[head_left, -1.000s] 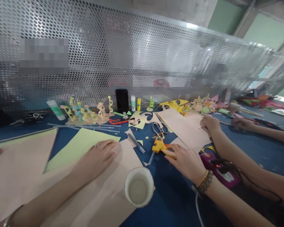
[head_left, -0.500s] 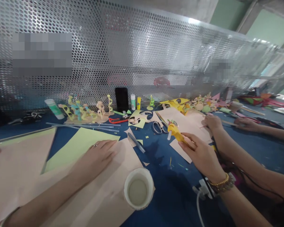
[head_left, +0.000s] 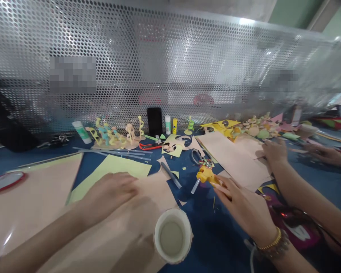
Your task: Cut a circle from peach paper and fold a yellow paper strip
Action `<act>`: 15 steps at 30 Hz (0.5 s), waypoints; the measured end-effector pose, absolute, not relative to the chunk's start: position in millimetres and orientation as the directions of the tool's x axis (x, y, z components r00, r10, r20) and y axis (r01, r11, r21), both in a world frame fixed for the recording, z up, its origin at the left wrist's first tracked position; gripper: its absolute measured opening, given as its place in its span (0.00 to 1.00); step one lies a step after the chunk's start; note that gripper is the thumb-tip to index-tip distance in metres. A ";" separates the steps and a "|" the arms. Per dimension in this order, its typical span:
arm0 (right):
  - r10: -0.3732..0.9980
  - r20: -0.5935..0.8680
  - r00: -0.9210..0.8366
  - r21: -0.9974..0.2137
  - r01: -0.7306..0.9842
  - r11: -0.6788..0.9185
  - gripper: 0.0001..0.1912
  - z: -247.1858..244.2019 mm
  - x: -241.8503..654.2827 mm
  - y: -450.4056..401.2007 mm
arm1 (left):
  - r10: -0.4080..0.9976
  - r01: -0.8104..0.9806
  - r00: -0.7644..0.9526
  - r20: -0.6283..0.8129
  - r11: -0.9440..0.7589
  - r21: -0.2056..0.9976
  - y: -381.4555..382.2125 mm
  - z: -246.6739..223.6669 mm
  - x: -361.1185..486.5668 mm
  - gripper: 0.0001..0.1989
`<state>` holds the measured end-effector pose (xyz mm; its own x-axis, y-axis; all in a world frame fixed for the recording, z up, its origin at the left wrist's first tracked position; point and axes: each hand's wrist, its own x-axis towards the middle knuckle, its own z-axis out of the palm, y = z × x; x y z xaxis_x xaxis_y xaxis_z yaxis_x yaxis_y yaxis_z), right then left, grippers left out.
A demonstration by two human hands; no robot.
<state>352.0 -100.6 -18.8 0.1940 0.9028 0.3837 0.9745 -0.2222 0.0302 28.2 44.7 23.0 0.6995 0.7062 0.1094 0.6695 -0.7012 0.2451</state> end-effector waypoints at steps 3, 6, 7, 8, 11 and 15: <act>0.921 0.343 0.184 0.052 0.975 -0.214 0.14 -23.9 353.6 -100.2 | 0.593 0.577 0.792 0.146 -0.805 0.140 15.1 31.5 14.7 0.13; 0.939 0.311 0.150 0.105 0.976 -0.191 0.14 -26.8 355.7 -100.8 | 0.500 0.503 0.847 0.181 -0.863 0.033 -11.2 25.9 1.6 0.19; 0.941 0.312 0.134 0.129 0.975 -0.182 0.15 -25.4 355.2 -101.7 | 0.485 0.492 0.856 0.177 -0.870 0.005 -17.0 22.7 -2.0 0.20; 0.937 0.329 0.118 0.139 0.975 -0.171 0.15 -22.2 353.4 -103.2 | 0.476 0.486 0.862 0.176 -0.874 -0.021 -21.1 19.5 -5.1 0.21; 0.888 0.459 0.027 -0.022 1.000 -0.019 0.16 -4.9 336.9 -110.2 | 0.504 0.526 0.838 0.209 -0.848 -0.063 -22.4 12.4 -10.2 0.20; 0.825 0.472 -0.312 -0.338 0.800 0.496 0.12 13.2 297.4 -118.2 | 0.636 0.659 0.728 0.257 -0.752 -0.006 -3.4 8.6 -10.2 0.15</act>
